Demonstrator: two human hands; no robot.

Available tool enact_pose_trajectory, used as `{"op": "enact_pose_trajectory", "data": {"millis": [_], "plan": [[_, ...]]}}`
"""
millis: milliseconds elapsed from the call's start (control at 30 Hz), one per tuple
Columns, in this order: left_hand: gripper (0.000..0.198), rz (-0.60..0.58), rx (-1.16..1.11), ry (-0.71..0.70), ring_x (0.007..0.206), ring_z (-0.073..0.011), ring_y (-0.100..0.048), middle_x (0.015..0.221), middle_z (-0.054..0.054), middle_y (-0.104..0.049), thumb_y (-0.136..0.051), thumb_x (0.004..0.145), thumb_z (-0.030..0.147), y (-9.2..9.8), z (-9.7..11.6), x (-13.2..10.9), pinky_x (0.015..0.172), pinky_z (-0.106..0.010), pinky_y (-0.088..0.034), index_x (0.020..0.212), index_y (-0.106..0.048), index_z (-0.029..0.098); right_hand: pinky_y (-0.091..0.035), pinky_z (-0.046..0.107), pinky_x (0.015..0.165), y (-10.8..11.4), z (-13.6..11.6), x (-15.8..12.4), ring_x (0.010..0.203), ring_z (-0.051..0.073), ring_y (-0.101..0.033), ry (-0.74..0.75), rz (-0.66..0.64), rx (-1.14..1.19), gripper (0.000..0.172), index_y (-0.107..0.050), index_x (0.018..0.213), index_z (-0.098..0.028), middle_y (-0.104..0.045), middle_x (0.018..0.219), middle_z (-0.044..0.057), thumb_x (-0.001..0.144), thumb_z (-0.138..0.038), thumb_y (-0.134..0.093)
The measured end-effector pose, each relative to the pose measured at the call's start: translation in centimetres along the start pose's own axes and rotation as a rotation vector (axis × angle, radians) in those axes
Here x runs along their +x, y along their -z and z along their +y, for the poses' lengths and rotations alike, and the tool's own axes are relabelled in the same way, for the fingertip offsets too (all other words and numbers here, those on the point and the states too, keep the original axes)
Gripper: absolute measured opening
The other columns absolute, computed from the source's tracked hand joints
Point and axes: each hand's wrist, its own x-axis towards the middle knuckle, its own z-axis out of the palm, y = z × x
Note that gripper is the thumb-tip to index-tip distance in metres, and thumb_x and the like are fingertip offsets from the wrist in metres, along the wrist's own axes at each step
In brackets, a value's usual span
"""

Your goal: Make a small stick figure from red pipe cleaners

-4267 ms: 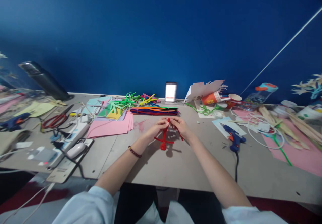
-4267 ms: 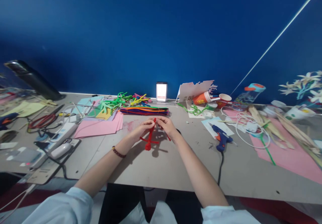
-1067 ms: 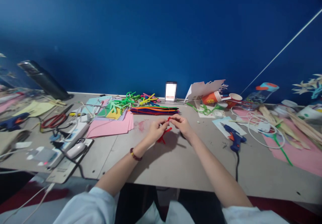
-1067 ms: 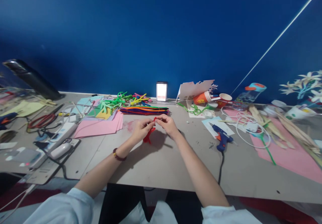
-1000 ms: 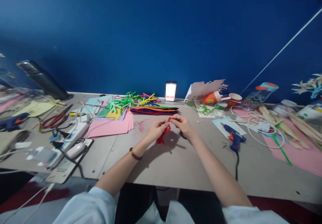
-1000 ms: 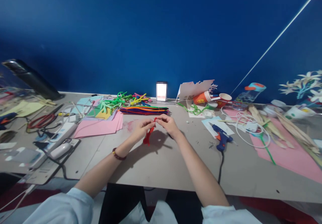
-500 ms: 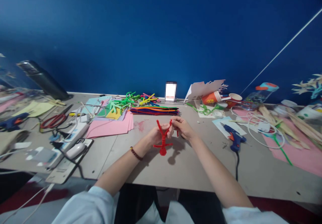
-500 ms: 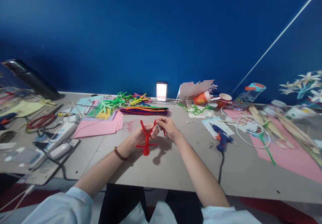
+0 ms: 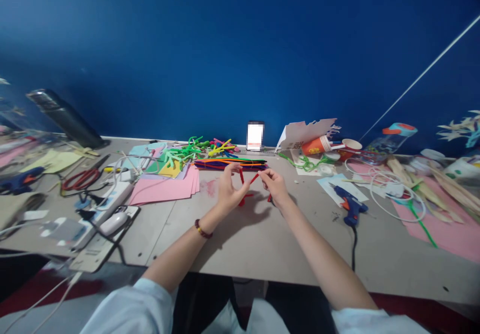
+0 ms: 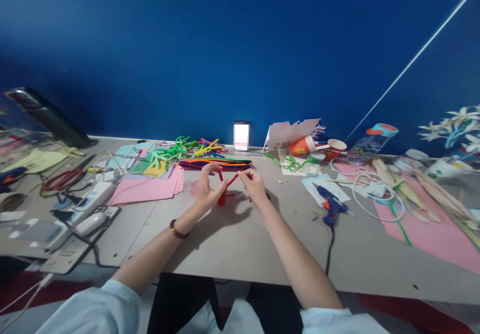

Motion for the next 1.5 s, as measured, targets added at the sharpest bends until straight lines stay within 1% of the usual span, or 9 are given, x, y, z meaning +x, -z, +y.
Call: {"op": "enact_pose_trajectory", "data": {"millis": [100, 233, 367, 500, 733, 900, 1200, 1300, 1500], "plan": [[0.031, -0.061, 0.229, -0.152, 0.106, -0.0241, -0.054, 0.11, -0.011, -0.061, -0.064, 0.078, 0.038, 0.1, -0.3, 0.0, 0.093, -0.038, -0.038, 0.104, -0.06, 0.021, -0.02, 0.024, 0.04, -0.4, -0.1, -0.3, 0.04, 0.007, -0.029, 0.0, 0.009, -0.014, 0.035, -0.054, 0.06, -0.021, -0.038, 0.043, -0.008, 0.062, -0.051, -0.073], [0.015, -0.105, 0.386, -0.217, 0.101, -0.0251, -0.056, 0.108, -0.011, -0.063, -0.061, 0.081, 0.036, -0.2, -1.0, 0.0, 0.09, -0.041, -0.038, 0.078, -0.067, 0.022, -0.021, 0.024, 0.04, -0.9, -0.2, -0.7, 0.041, 0.007, -0.03, 0.014, -0.015, -0.042, 0.033, -0.058, 0.058, -0.02, -0.04, 0.043, -0.007, 0.062, -0.049, -0.073], [0.014, -0.13, 0.394, -0.21, 0.106, -0.0259, -0.053, 0.112, -0.01, -0.062, -0.057, 0.084, 0.031, -0.2, -1.1, 0.0, 0.092, -0.043, -0.038, 0.079, -0.068, 0.023, -0.024, 0.024, 0.041, -0.9, -0.1, -0.7, 0.043, 0.008, -0.032, 0.031, -0.06, -0.046, 0.032, -0.063, 0.062, -0.02, -0.044, 0.045, -0.006, 0.062, -0.051, -0.072], [0.021, -0.195, 0.139, -0.107, 0.106, -0.023, -0.053, 0.11, -0.01, -0.06, -0.054, 0.085, 0.035, 0.0, -0.5, 0.4, 0.094, -0.041, -0.04, 0.076, -0.067, 0.02, -0.025, 0.023, 0.042, -0.4, 0.2, -0.3, 0.045, 0.008, -0.035, 0.031, -0.165, -0.013, 0.032, -0.068, 0.075, -0.02, -0.048, 0.049, -0.005, 0.064, -0.05, -0.072], [0.032, -0.496, -0.452, 0.286, 0.108, -0.0225, -0.052, 0.113, -0.009, -0.052, -0.058, 0.081, 0.043, 0.3, -0.4, 1.0, 0.088, -0.031, -0.044, 0.066, -0.063, 0.016, -0.036, 0.022, 0.053, 0.6, 0.2, 0.1, 0.054, 0.009, -0.046, -0.006, -0.318, 0.081, 0.024, -0.071, 0.08, -0.022, -0.06, 0.063, -0.003, 0.067, -0.042, -0.073], [0.03, -0.529, -0.509, 0.311, 0.121, -0.0245, -0.044, 0.125, -0.009, -0.048, -0.058, 0.082, 0.042, 0.3, -0.6, 0.8, 0.09, -0.03, -0.044, 0.067, -0.065, 0.017, -0.043, 0.026, 0.069, 0.8, -0.4, 0.0, 0.069, 0.013, -0.057, -0.008, -0.396, 0.102, 0.023, -0.071, 0.078, -0.023, -0.066, 0.071, -0.001, 0.067, -0.043, -0.074], [0.037, -0.64, -0.589, 0.383, 0.114, -0.025, -0.05, 0.13, -0.009, -0.047, -0.058, 0.08, 0.051, 0.1, -1.2, 0.5, 0.083, -0.029, -0.048, 0.068, -0.067, 0.017, -0.04, 0.025, 0.062, 0.8, -0.7, -0.3, 0.058, 0.011, -0.051, -0.02, -0.522, 0.121, 0.021, -0.066, 0.075, -0.019, -0.062, 0.061, -0.002, 0.075, -0.04, -0.068], [0.037, -0.561, -0.454, 0.288, 0.116, -0.0248, -0.049, 0.127, -0.01, -0.049, -0.058, 0.081, 0.051, -0.1, -1.3, 0.6, 0.09, -0.032, -0.045, 0.07, -0.066, 0.017, -0.034, 0.023, 0.053, 0.8, -0.4, -0.1, 0.05, 0.008, -0.042, -0.003, -0.445, 0.075, 0.023, -0.064, 0.074, -0.019, -0.055, 0.055, -0.005, 0.074, -0.042, -0.068], [0.025, -0.098, 0.158, -0.182, 0.105, -0.0227, -0.049, 0.109, -0.009, -0.054, -0.068, 0.076, 0.041, -0.1, -1.1, 0.6, 0.094, -0.041, -0.04, 0.09, -0.067, 0.02, -0.039, 0.025, 0.063, 0.3, 0.2, 0.3, 0.062, 0.011, -0.048, 0.154, -0.239, -0.063, 0.026, -0.062, 0.074, -0.019, -0.057, 0.066, -0.004, 0.072, -0.045, -0.067]]}}
